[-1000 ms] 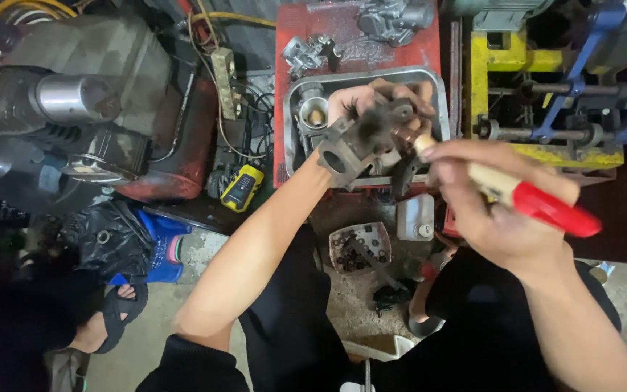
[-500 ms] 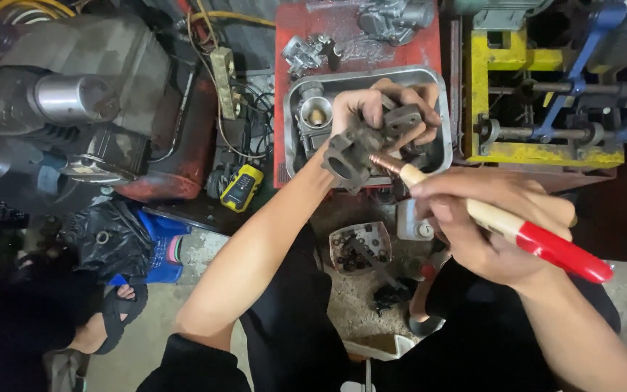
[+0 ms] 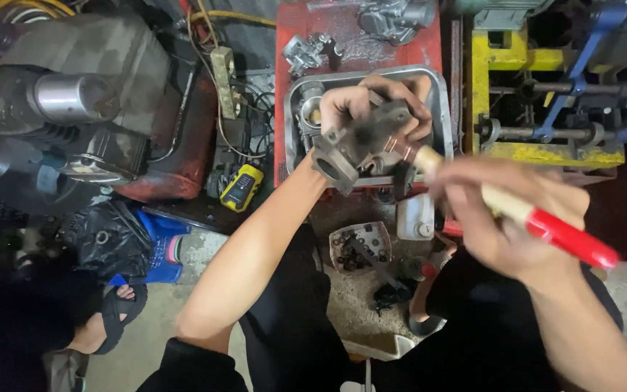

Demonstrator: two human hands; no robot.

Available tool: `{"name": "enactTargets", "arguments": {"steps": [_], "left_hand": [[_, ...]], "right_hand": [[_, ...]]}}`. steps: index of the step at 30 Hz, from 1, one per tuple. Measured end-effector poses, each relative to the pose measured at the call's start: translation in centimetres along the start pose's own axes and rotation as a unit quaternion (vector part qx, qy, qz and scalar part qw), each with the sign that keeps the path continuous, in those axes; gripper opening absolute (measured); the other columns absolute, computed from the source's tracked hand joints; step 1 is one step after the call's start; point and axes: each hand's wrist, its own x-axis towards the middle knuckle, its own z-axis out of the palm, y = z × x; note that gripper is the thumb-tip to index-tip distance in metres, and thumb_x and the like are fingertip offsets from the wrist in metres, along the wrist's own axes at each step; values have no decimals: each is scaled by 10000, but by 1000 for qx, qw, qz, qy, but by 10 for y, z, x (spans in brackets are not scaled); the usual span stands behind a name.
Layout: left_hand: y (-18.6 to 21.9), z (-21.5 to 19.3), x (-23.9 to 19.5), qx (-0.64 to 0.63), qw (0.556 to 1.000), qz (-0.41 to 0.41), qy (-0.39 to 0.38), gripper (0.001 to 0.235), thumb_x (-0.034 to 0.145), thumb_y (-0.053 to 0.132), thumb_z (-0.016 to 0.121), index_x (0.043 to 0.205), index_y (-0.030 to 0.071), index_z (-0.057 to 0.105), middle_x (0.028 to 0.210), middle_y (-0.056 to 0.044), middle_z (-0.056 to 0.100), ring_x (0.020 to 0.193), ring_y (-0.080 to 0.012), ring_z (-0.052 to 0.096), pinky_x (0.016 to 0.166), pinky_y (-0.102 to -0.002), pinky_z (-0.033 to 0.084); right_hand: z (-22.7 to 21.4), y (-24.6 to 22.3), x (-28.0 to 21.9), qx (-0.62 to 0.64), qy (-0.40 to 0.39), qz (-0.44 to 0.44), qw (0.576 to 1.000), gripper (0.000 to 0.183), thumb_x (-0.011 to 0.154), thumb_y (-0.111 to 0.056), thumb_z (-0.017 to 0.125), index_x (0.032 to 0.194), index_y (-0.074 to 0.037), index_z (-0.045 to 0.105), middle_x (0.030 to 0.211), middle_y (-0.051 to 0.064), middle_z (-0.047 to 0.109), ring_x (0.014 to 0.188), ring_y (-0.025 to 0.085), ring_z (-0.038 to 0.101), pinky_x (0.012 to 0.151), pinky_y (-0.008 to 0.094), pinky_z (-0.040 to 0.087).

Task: Cleaning a motorcycle engine component using a brush and cleaning fluid in a metal tray.

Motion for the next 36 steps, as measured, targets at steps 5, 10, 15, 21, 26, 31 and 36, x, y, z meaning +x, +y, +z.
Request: {"name": "enactTargets", "arguments": {"steps": [5,10,15,21,26,31,36], "left_hand": [[-10,-21,-8,-251,962,-103,5,500,645,-66,446,1080,-190,660,1101,-242,463,961,-392,518,849,-310,665],[4,11,-9,1,998,47,46,298,770,-14,472,888,-48,743,931,-198,679,822,-295,606,673,-417,525],[-19,-97,7,18,951,29,-308,218,907,403,677,911,199,753,1474,-158,474,1357,-432,471,1179,-666,401],[1,-2,-4,-70,997,24,-5,326,872,178,470,1044,34,707,1138,-63,629,863,-197,528,815,-319,488],[2,-20,-2,-53,990,54,117,580,892,677,567,1096,135,613,827,66,639,523,-105,486,730,-288,431],[30,29,2,15,972,99,214,502,924,421,474,1155,8,640,954,-113,607,566,-188,431,664,-335,383],[28,64,10,-53,843,46,533,153,700,275,595,802,164,620,719,-20,681,593,-210,601,437,-296,339]], "right_hand": [[11,-19,10,-169,-65,-45,982,140,950,6,657,1088,4,676,859,119,759,643,149,746,571,227,649],[11,-26,15,-26,6,48,999,116,961,-17,608,1048,16,677,860,104,754,659,127,749,546,161,623],[6,-16,30,-218,24,28,975,124,993,104,623,1096,92,690,978,193,736,608,159,617,520,241,476],[1,-11,32,-53,-18,88,995,142,1052,-59,528,1118,-20,647,810,88,710,546,102,672,423,170,558],[-24,10,41,-152,161,31,975,181,1145,-10,421,1117,39,594,878,141,633,523,119,557,406,181,415],[-21,-29,39,-27,236,38,971,232,1166,-161,418,1095,10,558,751,134,577,510,164,574,403,243,472],[-1,-54,26,84,257,37,962,279,1125,-296,470,1047,-36,538,731,102,498,504,179,564,378,267,436]]}}
